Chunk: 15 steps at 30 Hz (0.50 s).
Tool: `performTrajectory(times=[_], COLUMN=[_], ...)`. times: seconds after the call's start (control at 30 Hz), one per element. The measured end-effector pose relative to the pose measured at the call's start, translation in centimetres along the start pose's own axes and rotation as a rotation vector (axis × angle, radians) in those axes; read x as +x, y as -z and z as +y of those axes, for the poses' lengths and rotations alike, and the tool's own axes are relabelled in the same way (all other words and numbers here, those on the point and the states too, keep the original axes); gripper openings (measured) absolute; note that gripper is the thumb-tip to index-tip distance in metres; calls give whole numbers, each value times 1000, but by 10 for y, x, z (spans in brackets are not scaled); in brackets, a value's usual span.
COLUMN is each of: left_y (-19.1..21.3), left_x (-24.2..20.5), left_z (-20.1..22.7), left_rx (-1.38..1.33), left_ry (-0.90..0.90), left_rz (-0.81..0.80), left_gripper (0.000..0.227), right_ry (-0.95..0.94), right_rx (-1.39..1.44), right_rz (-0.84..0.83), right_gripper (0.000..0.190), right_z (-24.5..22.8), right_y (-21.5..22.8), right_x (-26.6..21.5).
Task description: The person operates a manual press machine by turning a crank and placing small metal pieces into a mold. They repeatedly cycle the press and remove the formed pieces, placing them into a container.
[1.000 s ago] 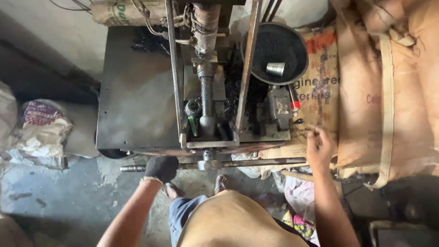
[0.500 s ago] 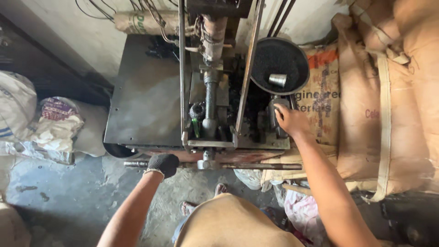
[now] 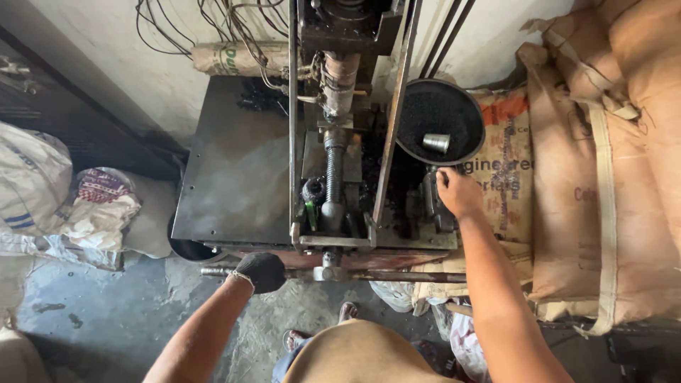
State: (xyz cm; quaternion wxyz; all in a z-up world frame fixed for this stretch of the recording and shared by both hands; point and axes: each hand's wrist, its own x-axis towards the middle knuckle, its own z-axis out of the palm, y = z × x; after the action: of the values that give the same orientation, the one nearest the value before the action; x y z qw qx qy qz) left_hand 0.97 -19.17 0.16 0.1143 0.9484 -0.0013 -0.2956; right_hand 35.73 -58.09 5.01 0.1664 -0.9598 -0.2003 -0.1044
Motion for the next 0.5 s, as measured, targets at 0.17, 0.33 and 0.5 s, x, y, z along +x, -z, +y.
performTrajectory(times=[0.17,0.33,0.5], left_y=[10,15,15], left_x=[-8,-11,-13], left_z=[6,10,10], left_rx=[-14,-15,-40], left_ry=[53,60,57], left_rz=[-10,-5,39], left_gripper=[29,29,28], right_ry=[-69,-8,-69], right_rx=[27,180,170], right_rz=[-61,-18,-59], right_gripper=[27,27,30], right_z=[-7,-7,-10], right_y=[7,11,12], right_x=[-1,-1,-2])
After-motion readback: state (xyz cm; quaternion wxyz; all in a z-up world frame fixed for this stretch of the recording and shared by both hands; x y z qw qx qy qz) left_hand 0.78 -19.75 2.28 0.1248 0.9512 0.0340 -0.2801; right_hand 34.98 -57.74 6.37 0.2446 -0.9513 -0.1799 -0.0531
